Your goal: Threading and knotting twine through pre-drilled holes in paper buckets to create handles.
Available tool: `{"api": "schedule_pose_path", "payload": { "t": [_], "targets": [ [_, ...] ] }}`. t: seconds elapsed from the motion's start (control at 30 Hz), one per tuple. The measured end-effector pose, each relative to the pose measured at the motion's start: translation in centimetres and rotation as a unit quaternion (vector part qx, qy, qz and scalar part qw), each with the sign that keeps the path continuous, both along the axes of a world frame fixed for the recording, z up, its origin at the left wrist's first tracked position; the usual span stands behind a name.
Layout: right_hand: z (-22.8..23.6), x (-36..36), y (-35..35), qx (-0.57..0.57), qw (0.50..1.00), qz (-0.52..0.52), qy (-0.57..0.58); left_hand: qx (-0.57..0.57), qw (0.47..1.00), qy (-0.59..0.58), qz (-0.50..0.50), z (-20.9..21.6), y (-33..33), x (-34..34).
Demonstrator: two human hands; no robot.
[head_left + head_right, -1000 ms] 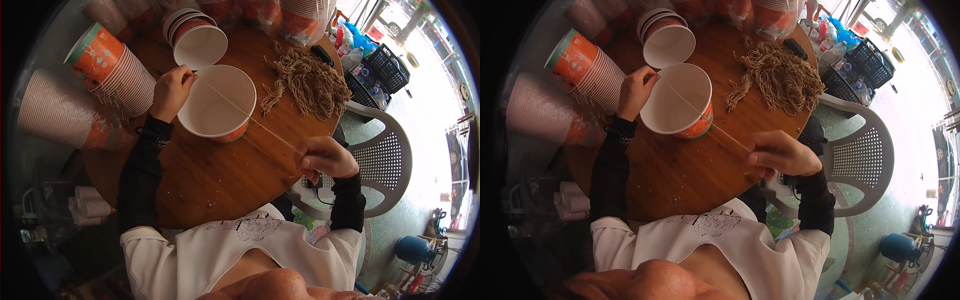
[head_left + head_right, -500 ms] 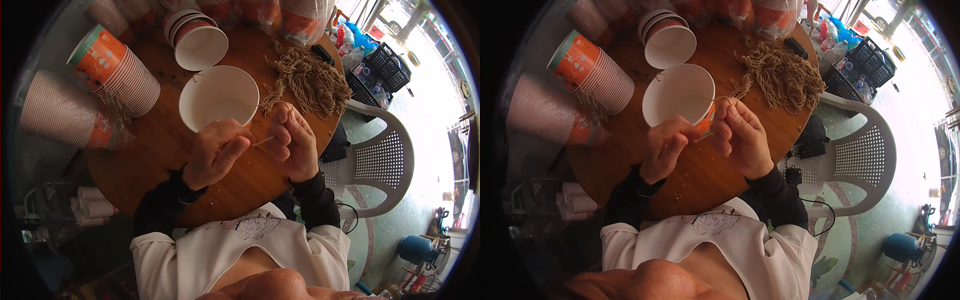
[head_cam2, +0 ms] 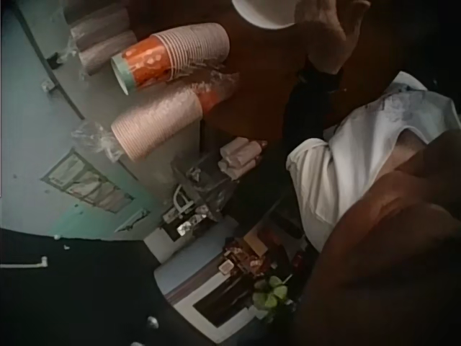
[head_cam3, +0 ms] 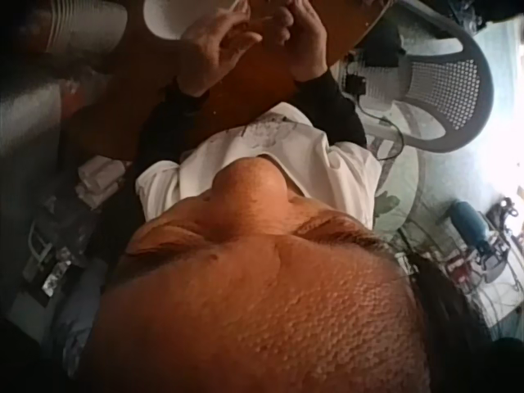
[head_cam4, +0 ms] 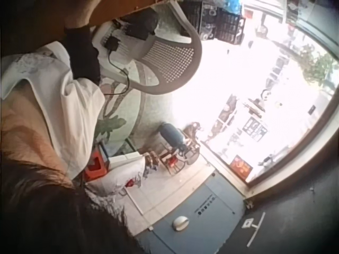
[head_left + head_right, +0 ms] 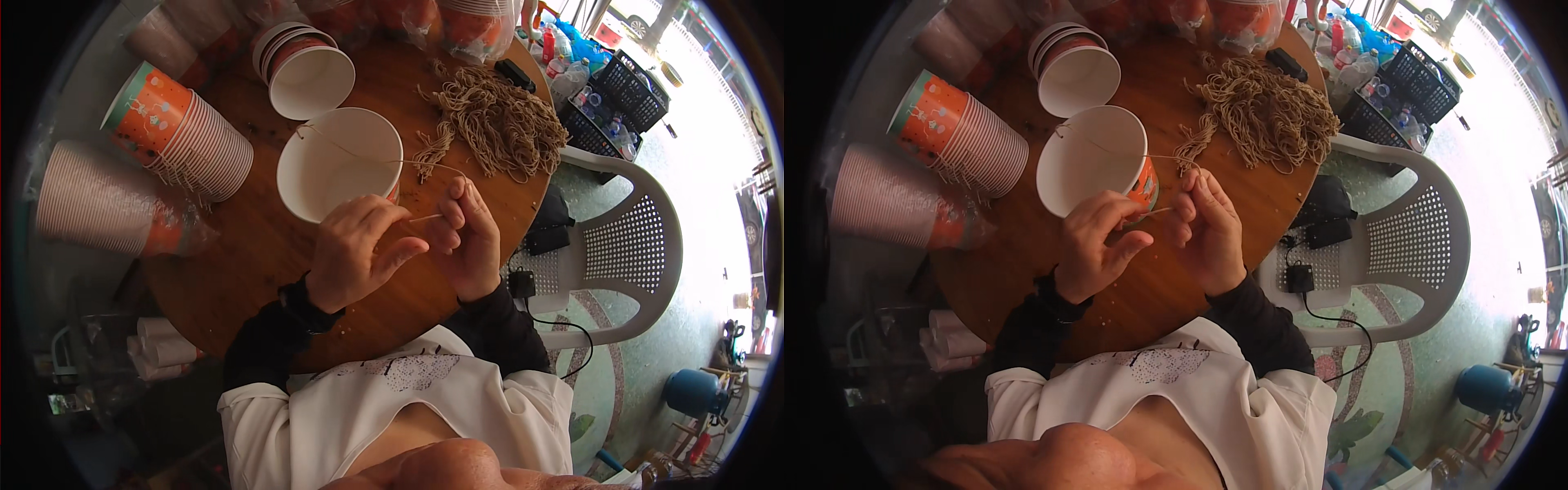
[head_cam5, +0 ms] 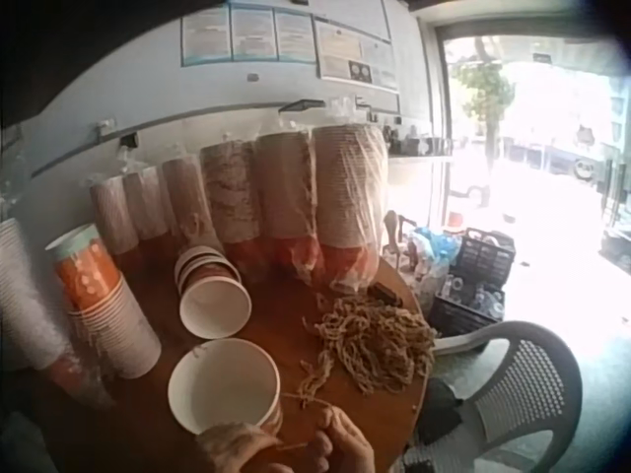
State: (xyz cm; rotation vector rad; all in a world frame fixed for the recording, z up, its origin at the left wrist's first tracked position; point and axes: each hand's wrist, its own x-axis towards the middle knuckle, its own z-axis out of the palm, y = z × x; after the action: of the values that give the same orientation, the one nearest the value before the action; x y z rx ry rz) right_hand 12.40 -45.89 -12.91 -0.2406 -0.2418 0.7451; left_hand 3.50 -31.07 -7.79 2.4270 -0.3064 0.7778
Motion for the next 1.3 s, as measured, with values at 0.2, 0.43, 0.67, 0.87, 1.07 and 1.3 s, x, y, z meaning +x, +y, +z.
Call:
{"api": "schedule_pose_path", "payload": {
  "t": [0.2, 0.43, 0.67, 0.87, 1.07, 1.3],
  "targets": [
    [-1.4, 0.0, 0.0, 0.047, 0.998, 0.044, 0.01, 0.018, 0.999, -0.05, 0.002, -0.7, -0.7, 0.9],
    [-0.6, -0.6, -1.5, -0.28, 0.878, -0.28, -0.268, 0.004, 0.999, 0.032, -0.029, 0.7, 0.5, 0.7],
    [0.4, -0.8, -1.1, -0.275, 0.897, -0.042, -0.344, 0.037, 0.998, 0.036, -0.029, 1.8, 0.4, 0.7],
    [0.4, -0.4, -1.1, -0.336, 0.839, -0.138, -0.405, 0.054, 0.998, 0.012, -0.012, 1.5, 0.2, 0.8],
    [-0.1, -0.1, -0.9, -0.375, 0.809, -0.171, -0.42, 0.035, 0.999, 0.031, 0.005, 0.6, 0.3, 0.8],
    [-0.9, 0.3, -0.3, -0.374, 0.801, -0.16, -0.439, 0.076, 0.995, 0.054, 0.033, -0.1, 0.7, 1.0]
  ]
}}
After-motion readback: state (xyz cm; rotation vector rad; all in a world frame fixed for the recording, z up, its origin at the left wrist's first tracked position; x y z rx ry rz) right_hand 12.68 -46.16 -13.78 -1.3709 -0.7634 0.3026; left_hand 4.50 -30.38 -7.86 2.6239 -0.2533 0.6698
